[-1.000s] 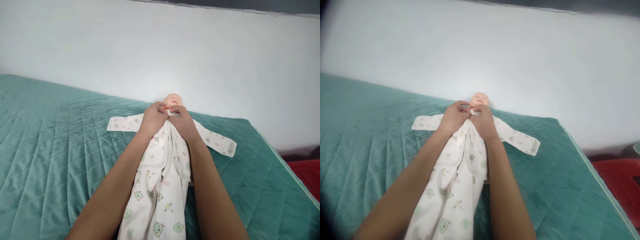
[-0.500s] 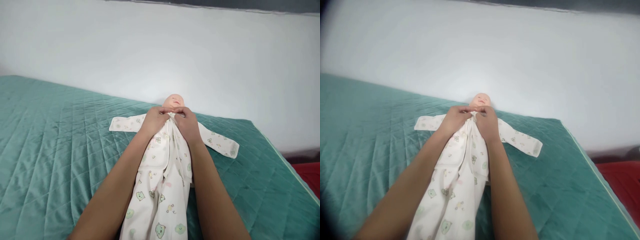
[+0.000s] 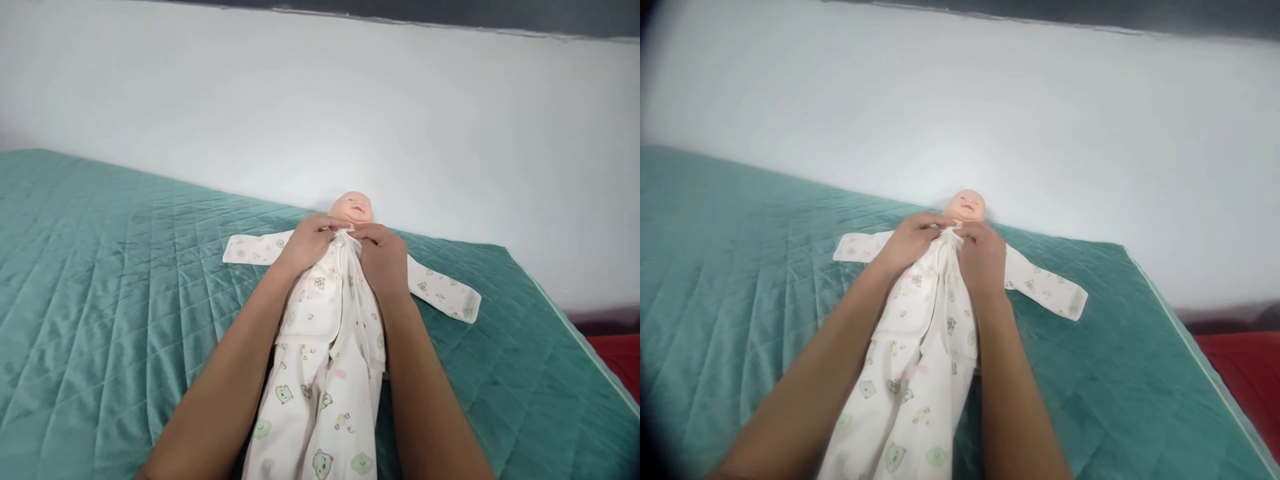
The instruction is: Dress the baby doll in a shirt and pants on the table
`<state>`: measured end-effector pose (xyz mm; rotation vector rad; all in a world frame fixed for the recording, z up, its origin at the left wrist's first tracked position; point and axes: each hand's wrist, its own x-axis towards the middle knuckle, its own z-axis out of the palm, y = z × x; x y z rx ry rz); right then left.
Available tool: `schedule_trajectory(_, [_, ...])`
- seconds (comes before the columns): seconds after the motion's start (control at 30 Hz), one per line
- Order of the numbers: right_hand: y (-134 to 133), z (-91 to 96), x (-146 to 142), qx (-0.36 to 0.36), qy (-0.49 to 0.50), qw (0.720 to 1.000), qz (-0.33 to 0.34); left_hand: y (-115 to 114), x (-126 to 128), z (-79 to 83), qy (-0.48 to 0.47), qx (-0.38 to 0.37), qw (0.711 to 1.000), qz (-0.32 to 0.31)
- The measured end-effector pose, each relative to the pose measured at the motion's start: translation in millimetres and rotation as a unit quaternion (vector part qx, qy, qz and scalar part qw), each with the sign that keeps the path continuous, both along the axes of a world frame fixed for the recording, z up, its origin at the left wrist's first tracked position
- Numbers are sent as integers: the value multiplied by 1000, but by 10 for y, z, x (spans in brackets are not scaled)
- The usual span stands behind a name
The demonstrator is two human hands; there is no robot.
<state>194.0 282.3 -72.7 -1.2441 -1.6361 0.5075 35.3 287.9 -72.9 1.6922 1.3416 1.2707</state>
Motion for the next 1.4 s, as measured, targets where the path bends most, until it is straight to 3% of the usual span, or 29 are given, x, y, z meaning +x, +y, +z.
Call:
schedule_trajectory(0.27, [-250, 144, -112, -38, -174, 983, -35, 0, -16, -5, 76, 16, 997, 30])
schedule_trajectory(0.4, [-351, 198, -169, -59, -211, 974, -53, 4, -33, 1, 92, 23, 995, 29])
schedule_trajectory(0.63, [-257, 112, -120, -54, -184, 981, 15, 5, -43, 8, 66, 4, 998, 26])
schedule_trajectory(0.9, [-244, 74, 90, -113, -115, 979, 126, 4, -53, -24, 33, 39, 998, 27])
schedule_trajectory(1.07, [-279, -33, 99, -64, -69, 989, 114, -18, -55, -66, 29, 88, 995, 31])
schedule_trajectory(1.23, [-372, -132, 128, -44, -20, 992, 116, -180, -59, -107, 5, 103, 993, 52])
schedule_trajectory(1.4, [-620, -209, 62, 0, -69, 997, 27, -389, -26, -50, -43, 67, 997, 20])
